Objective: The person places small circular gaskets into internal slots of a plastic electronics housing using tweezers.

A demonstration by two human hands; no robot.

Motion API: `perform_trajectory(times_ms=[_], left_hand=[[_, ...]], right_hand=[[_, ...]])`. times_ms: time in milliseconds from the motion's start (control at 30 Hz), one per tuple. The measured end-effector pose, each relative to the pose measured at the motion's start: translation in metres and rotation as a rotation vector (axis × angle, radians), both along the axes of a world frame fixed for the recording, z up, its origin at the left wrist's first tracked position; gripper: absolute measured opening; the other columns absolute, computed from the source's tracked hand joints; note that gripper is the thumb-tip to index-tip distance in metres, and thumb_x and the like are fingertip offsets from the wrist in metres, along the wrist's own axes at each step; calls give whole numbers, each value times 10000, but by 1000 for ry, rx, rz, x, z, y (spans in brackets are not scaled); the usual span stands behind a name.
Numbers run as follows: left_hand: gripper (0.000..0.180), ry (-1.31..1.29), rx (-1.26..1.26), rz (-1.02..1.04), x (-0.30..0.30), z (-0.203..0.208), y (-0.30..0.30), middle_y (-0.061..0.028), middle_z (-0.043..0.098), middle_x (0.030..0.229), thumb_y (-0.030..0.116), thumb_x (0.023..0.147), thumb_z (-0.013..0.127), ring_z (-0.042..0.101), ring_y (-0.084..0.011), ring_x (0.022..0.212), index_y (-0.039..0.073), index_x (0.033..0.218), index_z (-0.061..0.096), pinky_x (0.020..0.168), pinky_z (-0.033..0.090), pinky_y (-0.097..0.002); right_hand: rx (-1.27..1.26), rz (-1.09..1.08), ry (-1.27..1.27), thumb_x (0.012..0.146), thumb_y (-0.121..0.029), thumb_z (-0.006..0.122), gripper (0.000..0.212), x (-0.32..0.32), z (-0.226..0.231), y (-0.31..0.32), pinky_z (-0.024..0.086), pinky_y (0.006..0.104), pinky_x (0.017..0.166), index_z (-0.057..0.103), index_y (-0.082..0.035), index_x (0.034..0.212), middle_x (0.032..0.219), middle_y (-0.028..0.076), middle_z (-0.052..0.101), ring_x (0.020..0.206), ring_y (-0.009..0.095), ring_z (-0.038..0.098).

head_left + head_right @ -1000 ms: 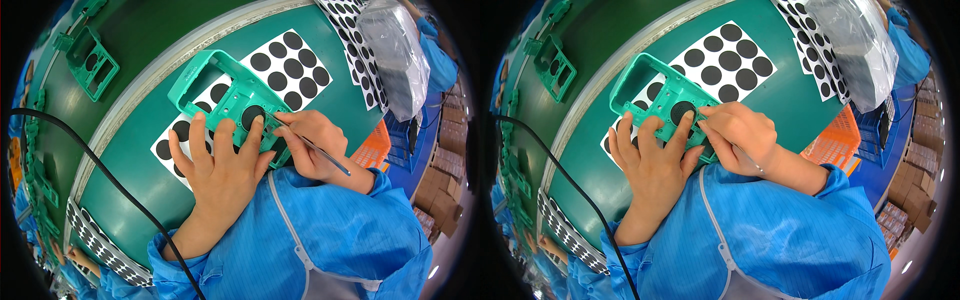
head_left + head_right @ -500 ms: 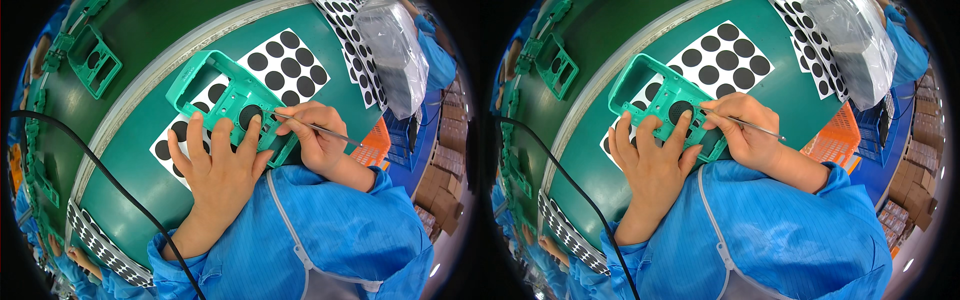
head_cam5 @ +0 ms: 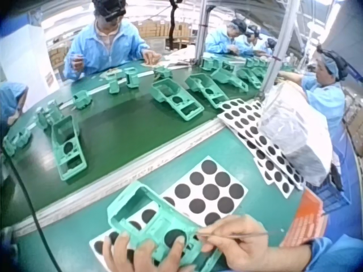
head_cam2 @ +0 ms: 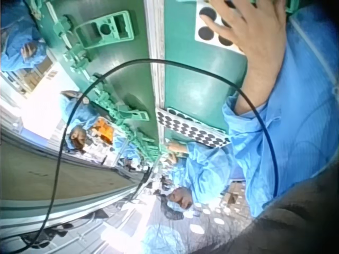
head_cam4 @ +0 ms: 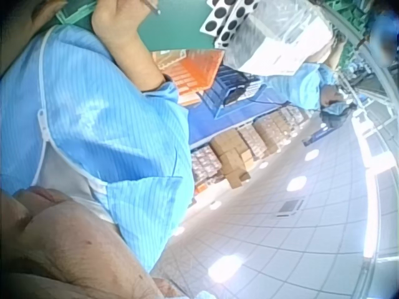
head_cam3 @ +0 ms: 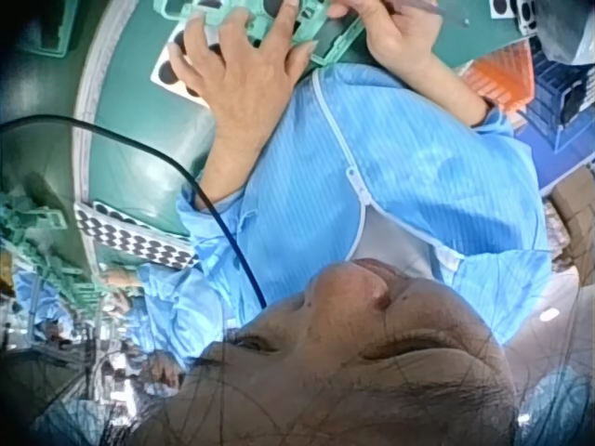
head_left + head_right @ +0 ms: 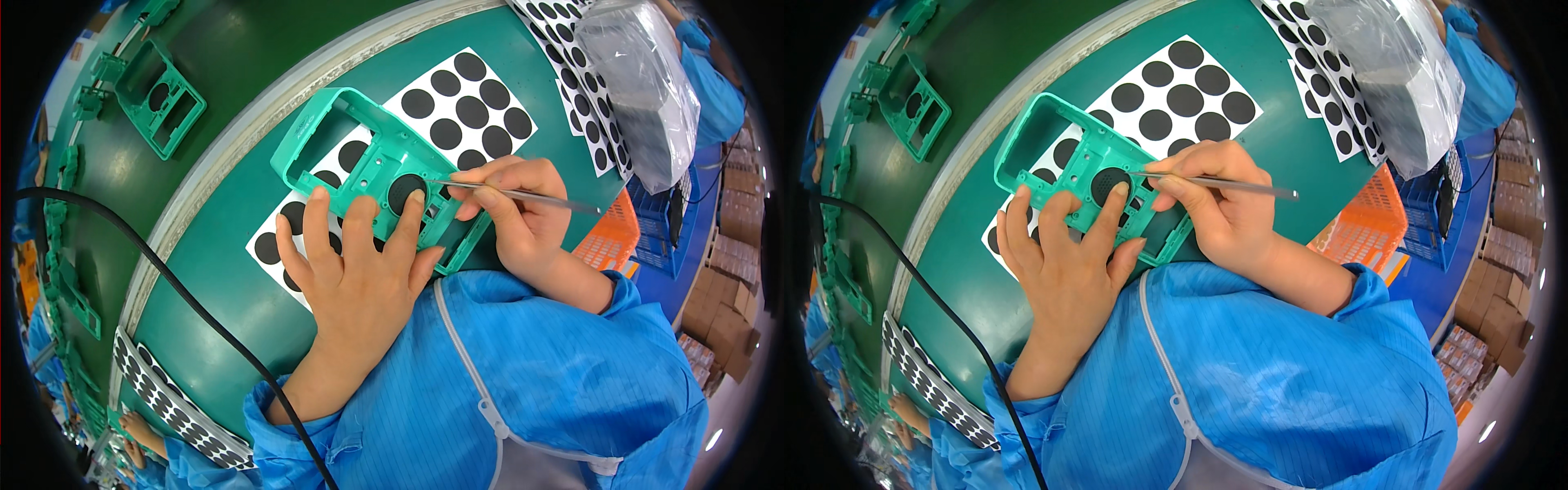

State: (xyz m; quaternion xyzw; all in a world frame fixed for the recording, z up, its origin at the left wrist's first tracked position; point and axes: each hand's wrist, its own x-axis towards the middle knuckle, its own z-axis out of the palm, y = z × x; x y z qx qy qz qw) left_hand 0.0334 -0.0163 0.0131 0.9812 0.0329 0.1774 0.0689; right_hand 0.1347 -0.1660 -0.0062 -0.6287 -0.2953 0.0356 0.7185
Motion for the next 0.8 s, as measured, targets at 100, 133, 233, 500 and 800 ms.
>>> perform_trajectory(times_ms=[100,133,233,500,800], left_hand=[[411,0,-11,-1,-1,0,0,-74,471,1083,459,764,669,363,-384,1199,250,1118,689,997,288,-563],[414,2,-14,3,-1,0,0,-72,472,1084,454,759,676,364,-385,1197,251,1120,689,998,287,-563],[393,-17,-26,6,0,-4,-1,-57,480,1088,471,773,657,379,-369,1194,260,1103,689,985,270,-604],[372,-45,-44,20,1,-5,-3,-43,488,1089,488,794,629,395,-349,1197,265,1086,691,977,248,-642],[405,-1,-19,5,2,0,-3,-66,482,1073,453,758,674,374,-381,1191,253,1110,695,995,289,-565]], right_hand=[[-79,-52,-155,839,86,610,93,0,2,0,512,235,586,566,35,904,858,172,670,663,157,646],[-142,-59,-233,815,89,634,105,-1,3,0,507,241,576,586,34,892,836,170,668,654,170,644],[-195,-153,-366,751,77,688,128,-7,2,3,487,242,513,615,18,839,821,163,663,589,179,623],[-355,-159,-624,675,62,728,166,-4,6,1,460,240,431,617,-7,777,828,145,668,508,164,594],[-224,-97,-323,721,111,672,120,-4,5,-2,533,294,568,633,30,800,797,161,670,717,268,686]])
